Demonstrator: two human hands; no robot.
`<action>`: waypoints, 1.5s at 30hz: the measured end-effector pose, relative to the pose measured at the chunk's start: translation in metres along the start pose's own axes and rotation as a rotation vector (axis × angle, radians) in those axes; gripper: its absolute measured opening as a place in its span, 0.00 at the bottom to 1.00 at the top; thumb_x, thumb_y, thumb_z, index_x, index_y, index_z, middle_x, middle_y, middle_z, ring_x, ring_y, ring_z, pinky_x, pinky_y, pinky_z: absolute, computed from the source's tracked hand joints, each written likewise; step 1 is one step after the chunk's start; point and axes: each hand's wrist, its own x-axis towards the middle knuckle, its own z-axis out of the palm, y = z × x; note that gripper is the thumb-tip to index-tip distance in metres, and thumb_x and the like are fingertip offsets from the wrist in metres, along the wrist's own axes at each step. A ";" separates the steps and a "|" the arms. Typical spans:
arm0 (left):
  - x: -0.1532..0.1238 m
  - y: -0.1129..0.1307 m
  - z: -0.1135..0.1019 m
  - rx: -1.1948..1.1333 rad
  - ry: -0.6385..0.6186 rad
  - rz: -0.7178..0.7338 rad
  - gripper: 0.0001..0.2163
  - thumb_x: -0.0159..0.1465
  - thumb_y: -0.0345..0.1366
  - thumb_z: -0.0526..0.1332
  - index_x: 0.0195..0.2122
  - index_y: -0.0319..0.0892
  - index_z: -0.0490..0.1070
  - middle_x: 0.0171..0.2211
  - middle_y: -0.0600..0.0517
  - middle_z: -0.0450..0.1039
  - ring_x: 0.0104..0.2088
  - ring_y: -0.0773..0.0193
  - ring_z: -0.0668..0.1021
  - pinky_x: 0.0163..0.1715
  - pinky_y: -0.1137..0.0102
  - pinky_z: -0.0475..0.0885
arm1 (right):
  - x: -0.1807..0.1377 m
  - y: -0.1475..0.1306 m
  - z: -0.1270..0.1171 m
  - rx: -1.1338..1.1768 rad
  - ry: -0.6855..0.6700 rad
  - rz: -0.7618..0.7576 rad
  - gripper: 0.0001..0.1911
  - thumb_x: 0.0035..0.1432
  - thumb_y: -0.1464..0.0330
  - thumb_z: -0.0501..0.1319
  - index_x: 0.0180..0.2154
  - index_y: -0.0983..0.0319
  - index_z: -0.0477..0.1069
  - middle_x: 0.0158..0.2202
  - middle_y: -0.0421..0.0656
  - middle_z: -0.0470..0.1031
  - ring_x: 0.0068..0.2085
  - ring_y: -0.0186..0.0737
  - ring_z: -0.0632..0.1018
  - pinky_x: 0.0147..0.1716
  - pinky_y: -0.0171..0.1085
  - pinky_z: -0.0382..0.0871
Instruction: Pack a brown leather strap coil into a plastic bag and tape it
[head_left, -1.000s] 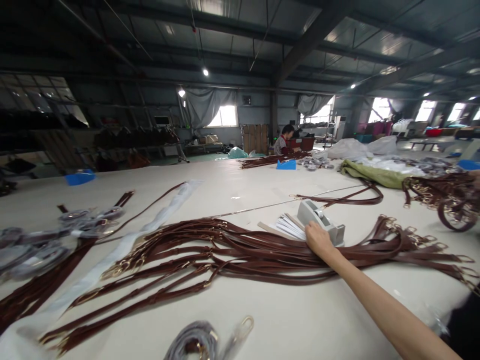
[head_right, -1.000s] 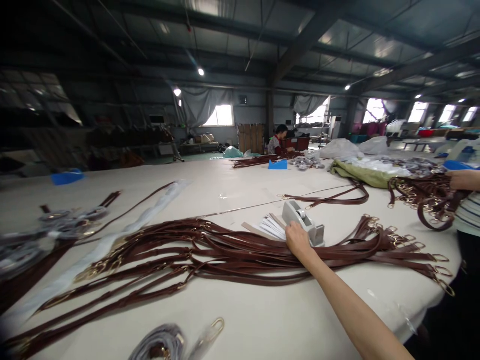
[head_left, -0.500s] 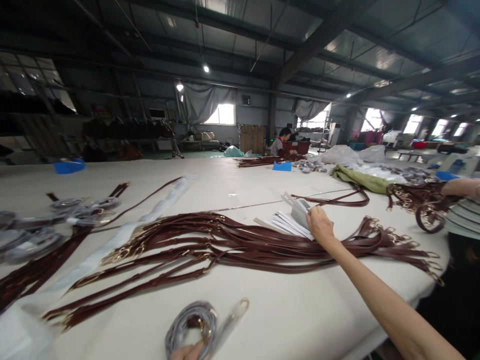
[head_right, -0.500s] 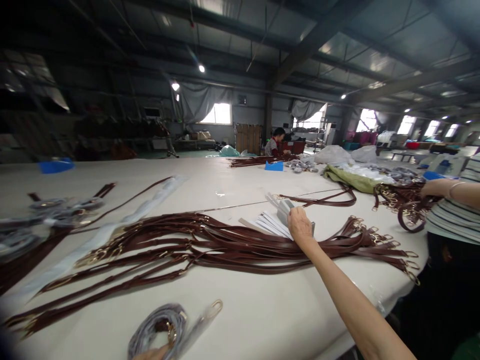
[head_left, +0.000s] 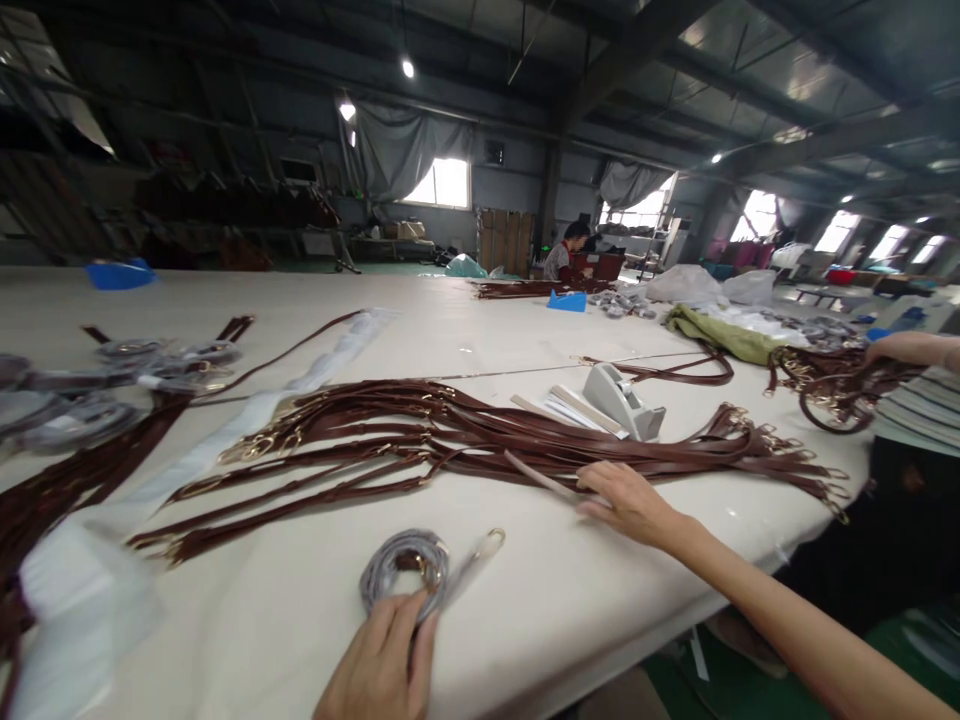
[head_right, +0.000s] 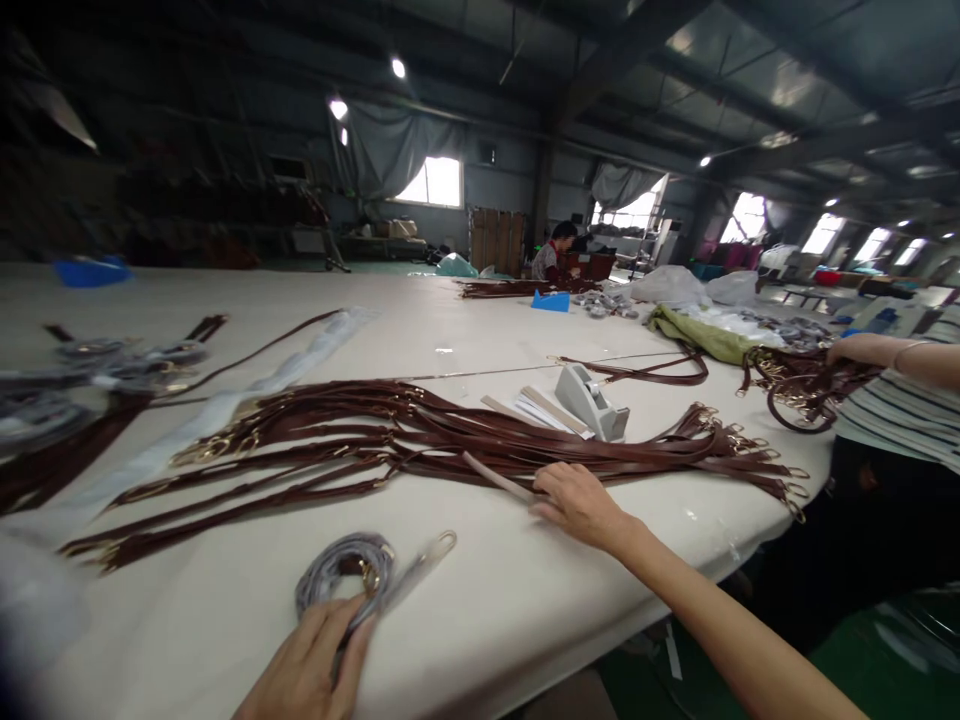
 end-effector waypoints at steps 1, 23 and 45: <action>0.001 0.003 -0.003 0.000 -0.007 -0.017 0.11 0.73 0.38 0.50 0.46 0.43 0.70 0.38 0.53 0.75 0.36 0.63 0.78 0.38 0.68 0.65 | -0.011 -0.007 0.005 0.038 -0.030 -0.009 0.09 0.66 0.61 0.57 0.41 0.57 0.72 0.41 0.44 0.77 0.44 0.40 0.77 0.46 0.37 0.70; 0.004 0.012 -0.011 -0.056 -0.091 -0.093 0.08 0.72 0.37 0.54 0.46 0.42 0.70 0.40 0.50 0.75 0.36 0.60 0.77 0.37 0.70 0.65 | 0.007 -0.091 0.035 -0.072 -0.349 0.079 0.16 0.53 0.87 0.51 0.35 0.67 0.73 0.40 0.57 0.73 0.44 0.52 0.73 0.37 0.41 0.68; 0.042 0.015 -0.067 -1.549 0.197 -1.516 0.16 0.50 0.36 0.71 0.31 0.37 0.65 0.26 0.55 0.64 0.18 0.78 0.56 0.16 0.79 0.55 | -0.031 -0.187 0.031 1.168 -0.466 0.585 0.22 0.54 0.46 0.54 0.26 0.59 0.63 0.12 0.32 0.60 0.11 0.28 0.59 0.10 0.29 0.47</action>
